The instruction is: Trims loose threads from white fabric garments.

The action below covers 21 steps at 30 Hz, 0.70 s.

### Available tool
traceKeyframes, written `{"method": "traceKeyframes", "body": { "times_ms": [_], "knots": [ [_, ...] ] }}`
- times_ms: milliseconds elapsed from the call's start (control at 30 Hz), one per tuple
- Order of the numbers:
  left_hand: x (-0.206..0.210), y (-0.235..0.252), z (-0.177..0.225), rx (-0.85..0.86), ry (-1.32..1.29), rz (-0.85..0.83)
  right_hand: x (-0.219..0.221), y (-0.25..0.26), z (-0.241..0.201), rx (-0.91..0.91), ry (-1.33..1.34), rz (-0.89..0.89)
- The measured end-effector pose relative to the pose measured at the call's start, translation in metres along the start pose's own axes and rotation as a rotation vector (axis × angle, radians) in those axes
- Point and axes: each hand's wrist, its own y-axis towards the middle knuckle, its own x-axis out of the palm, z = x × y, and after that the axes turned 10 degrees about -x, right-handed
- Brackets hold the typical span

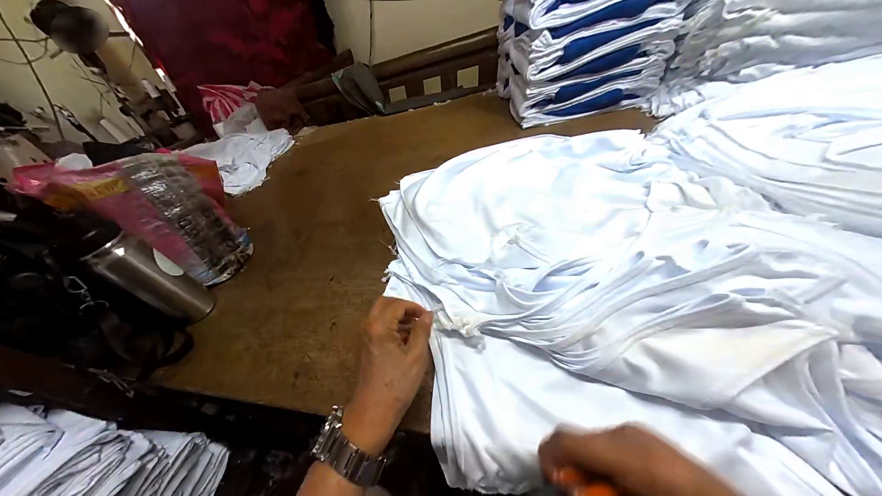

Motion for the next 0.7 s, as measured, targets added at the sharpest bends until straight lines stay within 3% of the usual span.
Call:
{"method": "traceKeyframes", "body": {
  "times_ms": [100,167,333,433,567,700],
  "knots": [
    [0.020,0.010,0.000,0.119,0.001,-0.120,-0.037,0.015,0.028,0.096,-0.167,0.401],
    [0.029,0.012,-0.004,0.142,0.016,-0.206,-0.057,0.029,0.045,0.167,-0.299,0.509],
    [0.034,0.008,-0.022,0.227,0.049,-0.216,-0.063,0.024,0.091,0.173,-0.541,0.435],
    [0.022,0.005,-0.025,0.186,0.067,-0.373,-0.061,0.000,0.104,0.053,-0.647,0.445],
    [0.005,-0.001,-0.008,0.231,0.160,-0.641,-0.070,-0.027,0.105,0.032,-0.673,0.384],
    [0.013,-0.023,0.010,0.342,0.214,-0.670,-0.094,-0.060,0.098,0.053,-0.594,0.273]
  ]
}}
